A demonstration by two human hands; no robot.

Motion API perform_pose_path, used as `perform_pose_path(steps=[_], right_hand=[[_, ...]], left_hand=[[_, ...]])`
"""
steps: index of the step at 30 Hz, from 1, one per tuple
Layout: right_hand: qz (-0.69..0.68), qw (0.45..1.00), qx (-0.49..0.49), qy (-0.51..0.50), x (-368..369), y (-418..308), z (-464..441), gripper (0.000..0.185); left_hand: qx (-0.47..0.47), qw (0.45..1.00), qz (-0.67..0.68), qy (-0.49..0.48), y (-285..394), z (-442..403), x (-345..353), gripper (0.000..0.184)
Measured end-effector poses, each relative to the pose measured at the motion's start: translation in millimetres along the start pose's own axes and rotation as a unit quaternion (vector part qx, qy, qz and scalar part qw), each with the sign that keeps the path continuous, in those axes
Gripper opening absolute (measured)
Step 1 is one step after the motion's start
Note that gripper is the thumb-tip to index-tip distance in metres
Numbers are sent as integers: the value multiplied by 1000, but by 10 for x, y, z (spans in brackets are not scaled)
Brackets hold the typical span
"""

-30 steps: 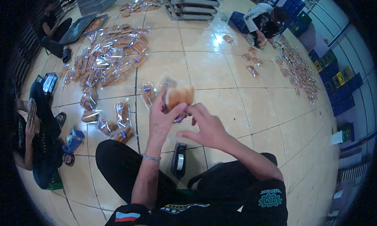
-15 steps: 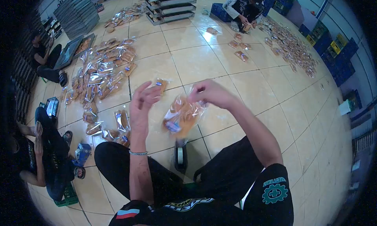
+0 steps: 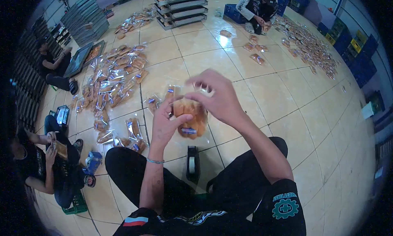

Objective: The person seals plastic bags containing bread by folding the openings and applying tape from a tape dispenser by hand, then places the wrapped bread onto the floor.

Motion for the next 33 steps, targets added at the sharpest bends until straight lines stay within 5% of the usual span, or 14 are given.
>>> perform_pose_path(steps=[1,5,8,10,15,19,21,25,27,31,33], right_hand=[[-66,993,17,96,-135,58,22,46],[-262,953,148,20,231,284,144,80],[-283,941,165,-86,571,297,217,85],[-270,951,144,-39,560,253,199,88],[-193,969,101,116,383,110,276,80],[-70,990,76,93,448,100,290,77],[28,990,-12,140,376,36,276,73],[-22,987,8,156,311,115,231,62],[-182,971,75,136,372,323,200,49],[-206,966,98,124,283,374,171,35],[-128,987,17,92,244,226,135,27]], left_hand=[[2,998,66,18,88,39,31,64],[67,987,128,68,239,80,33,55],[87,972,199,94,267,38,10,53],[78,967,197,140,231,26,-54,58],[134,942,212,221,368,85,-75,66],[160,939,209,220,393,65,-75,65],[166,942,201,213,361,42,-68,61],[185,960,100,184,428,43,-33,47],[175,967,98,158,470,65,-5,42],[230,966,53,110,590,77,17,28],[215,966,67,125,563,109,-15,24]])
Point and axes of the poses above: each hand's wrist, its own z-axis away from the middle knuckle, its own x-axis out of the palm, y = z × x, the point moved 9 cm from there along -z, towards the middle knuckle, and after that the axes turned 9 degrees about z, right-handed, at the moved point
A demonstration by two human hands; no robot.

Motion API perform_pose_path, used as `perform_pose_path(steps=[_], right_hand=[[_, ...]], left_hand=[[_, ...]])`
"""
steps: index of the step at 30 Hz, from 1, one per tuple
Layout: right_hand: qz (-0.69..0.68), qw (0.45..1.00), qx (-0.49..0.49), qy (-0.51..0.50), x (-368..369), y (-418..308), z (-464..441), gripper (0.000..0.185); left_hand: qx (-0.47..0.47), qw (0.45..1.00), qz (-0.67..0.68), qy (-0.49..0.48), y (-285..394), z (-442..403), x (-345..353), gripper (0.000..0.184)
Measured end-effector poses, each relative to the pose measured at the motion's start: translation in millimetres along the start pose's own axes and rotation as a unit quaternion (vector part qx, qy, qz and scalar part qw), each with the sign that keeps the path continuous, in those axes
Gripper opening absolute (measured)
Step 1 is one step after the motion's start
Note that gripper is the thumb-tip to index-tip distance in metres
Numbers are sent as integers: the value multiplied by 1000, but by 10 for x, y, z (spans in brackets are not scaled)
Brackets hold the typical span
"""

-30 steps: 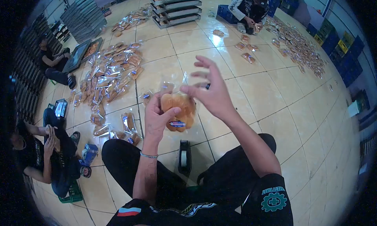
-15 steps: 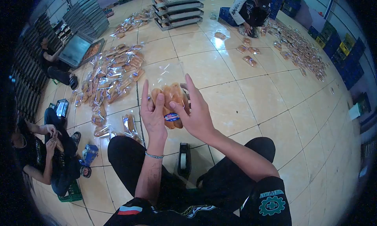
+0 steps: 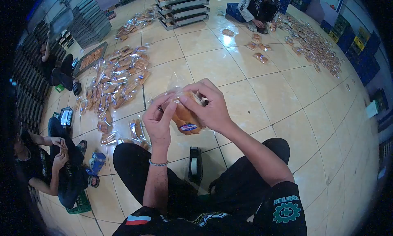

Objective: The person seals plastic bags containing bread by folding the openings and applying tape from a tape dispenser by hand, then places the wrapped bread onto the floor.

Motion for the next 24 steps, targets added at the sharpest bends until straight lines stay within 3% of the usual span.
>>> perform_pose_path(steps=[5,7,10,12,13,16,19,21,24], right_hand=[[-85,996,28,-8,64,-9,3,28],[-101,994,48,-1,68,1,29,30],[-136,989,51,-21,131,40,49,33],[-187,968,157,-62,187,196,99,31],[-187,968,158,-61,188,193,96,31],[-114,983,144,29,-25,134,38,28],[6,997,-9,81,-292,-237,-106,23],[148,985,-81,32,-319,-246,-110,19],[160,982,-93,-36,-287,-243,-136,16]], left_hand=[[-13,997,58,45,-40,48,-61,17],[-53,983,150,85,-106,61,-85,18],[-61,983,132,107,-116,61,-89,17],[-74,987,103,94,-121,64,-103,16],[-87,990,75,81,-135,70,-94,15],[-103,991,1,87,-146,70,-100,16],[-74,997,13,14,-125,20,8,18],[-85,996,-30,-15,-93,11,55,19],[-81,992,-84,-48,-137,21,112,21]])
Point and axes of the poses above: each hand's wrist, its own z-axis away from the middle knuckle, its own x-axis out of the palm, y = z × x, the point moved 9 cm from there along -z, towards the middle knuckle, and after that the axes turned 9 degrees about z, right-handed, at the moved point
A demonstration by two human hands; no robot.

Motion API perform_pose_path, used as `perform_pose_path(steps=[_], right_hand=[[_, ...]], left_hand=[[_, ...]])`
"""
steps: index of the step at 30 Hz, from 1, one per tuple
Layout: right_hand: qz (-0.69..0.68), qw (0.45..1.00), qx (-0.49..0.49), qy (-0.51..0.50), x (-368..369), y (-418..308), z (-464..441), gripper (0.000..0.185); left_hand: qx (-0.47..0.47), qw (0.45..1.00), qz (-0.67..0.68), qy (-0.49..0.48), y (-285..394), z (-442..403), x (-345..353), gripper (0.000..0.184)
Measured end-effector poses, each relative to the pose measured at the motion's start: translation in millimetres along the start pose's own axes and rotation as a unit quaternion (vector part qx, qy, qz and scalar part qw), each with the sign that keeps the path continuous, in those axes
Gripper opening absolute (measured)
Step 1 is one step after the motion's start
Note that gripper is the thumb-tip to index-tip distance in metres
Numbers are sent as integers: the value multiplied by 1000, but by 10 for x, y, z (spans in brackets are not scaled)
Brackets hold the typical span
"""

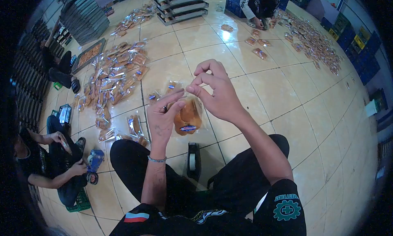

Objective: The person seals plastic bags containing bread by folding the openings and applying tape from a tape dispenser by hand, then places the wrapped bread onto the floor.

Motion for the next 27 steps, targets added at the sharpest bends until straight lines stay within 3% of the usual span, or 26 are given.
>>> perform_pose_path(steps=[2,4,6,7,9,11,16,19,23,27], right_hand=[[-35,999,-7,23,-6,-10,10,19],[-72,996,-14,43,48,-70,47,23],[-166,970,127,123,99,80,161,42],[-168,971,122,121,171,32,212,42],[-173,976,128,14,515,1,299,58],[-134,988,71,17,550,-82,262,57],[-160,982,96,29,490,-23,195,41],[-189,972,139,-4,535,56,200,31],[-201,971,126,13,530,115,206,25],[-300,940,163,15,522,193,221,19]], left_hand=[[16,1000,-13,1,-35,-5,6,22],[7,997,27,74,-101,14,-125,23],[0,989,85,119,-141,17,-208,23],[-6,977,141,157,-166,20,-283,23],[12,975,149,164,-99,-1,-300,23],[24,973,158,168,-42,-8,-311,23],[71,981,116,136,59,4,-293,20],[55,979,132,146,42,24,-295,18],[35,982,122,139,84,41,-297,16],[69,992,58,94,228,20,-253,13]])
Point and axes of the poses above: each hand's wrist, its own z-axis away from the middle knuckle, its own x-axis out of the palm, y = z × x, the point moved 9 cm from there along -z, towards the middle knuckle, and after that the axes turned 9 degrees about z, right-handed, at the moved point
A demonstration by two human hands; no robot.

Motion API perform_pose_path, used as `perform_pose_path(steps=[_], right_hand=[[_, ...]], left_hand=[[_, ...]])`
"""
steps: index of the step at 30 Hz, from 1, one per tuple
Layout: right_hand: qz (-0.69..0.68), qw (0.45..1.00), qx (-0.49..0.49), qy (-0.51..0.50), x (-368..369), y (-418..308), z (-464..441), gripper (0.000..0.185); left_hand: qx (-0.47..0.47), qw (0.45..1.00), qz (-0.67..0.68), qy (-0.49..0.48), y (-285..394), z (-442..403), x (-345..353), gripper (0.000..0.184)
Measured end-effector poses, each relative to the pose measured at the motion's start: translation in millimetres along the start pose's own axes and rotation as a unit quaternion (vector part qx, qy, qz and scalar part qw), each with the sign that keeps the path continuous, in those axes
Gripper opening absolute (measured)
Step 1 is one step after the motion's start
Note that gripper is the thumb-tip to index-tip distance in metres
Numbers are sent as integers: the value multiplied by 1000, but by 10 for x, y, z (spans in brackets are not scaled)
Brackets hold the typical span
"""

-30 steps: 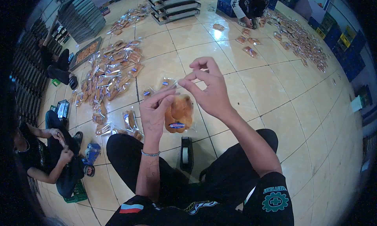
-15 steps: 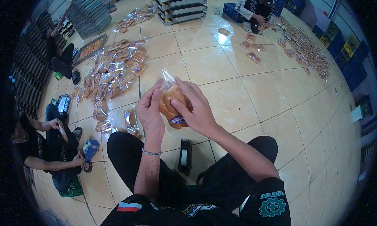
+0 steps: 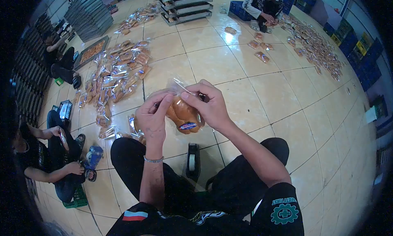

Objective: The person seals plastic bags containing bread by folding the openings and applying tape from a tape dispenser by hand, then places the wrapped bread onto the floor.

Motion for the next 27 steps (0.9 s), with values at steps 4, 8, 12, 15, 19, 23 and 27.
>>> perform_pose_path(steps=[4,8,12,15,19,23,27], right_hand=[[-55,998,-15,-29,-4,-39,-15,12],[-134,989,31,-52,62,-75,-22,17],[-171,983,46,-40,23,-127,-57,36],[-96,993,59,-39,-25,-183,-61,36],[-45,999,25,5,-94,-232,-46,36],[58,997,-53,12,-140,-326,-77,28],[108,990,-77,-48,-78,-474,-73,11]], left_hand=[[11,1000,1,-9,81,21,20,12],[-2,1000,6,6,56,40,-1,12],[4,1000,-29,-11,84,42,36,10],[18,1000,-2,-22,132,54,125,9],[18,999,-39,-1,50,93,7,10],[79,995,-35,-43,161,3,132,8],[31,990,-129,-55,162,-4,138,8]])
Point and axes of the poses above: each hand's wrist, its own z-axis away from the middle knuckle, its own x-axis out of the palm, y = z × x, the point moved 9 cm from there along -z, towards the middle knuckle, and after that the axes turned 9 degrees about z, right-handed, at the moved point
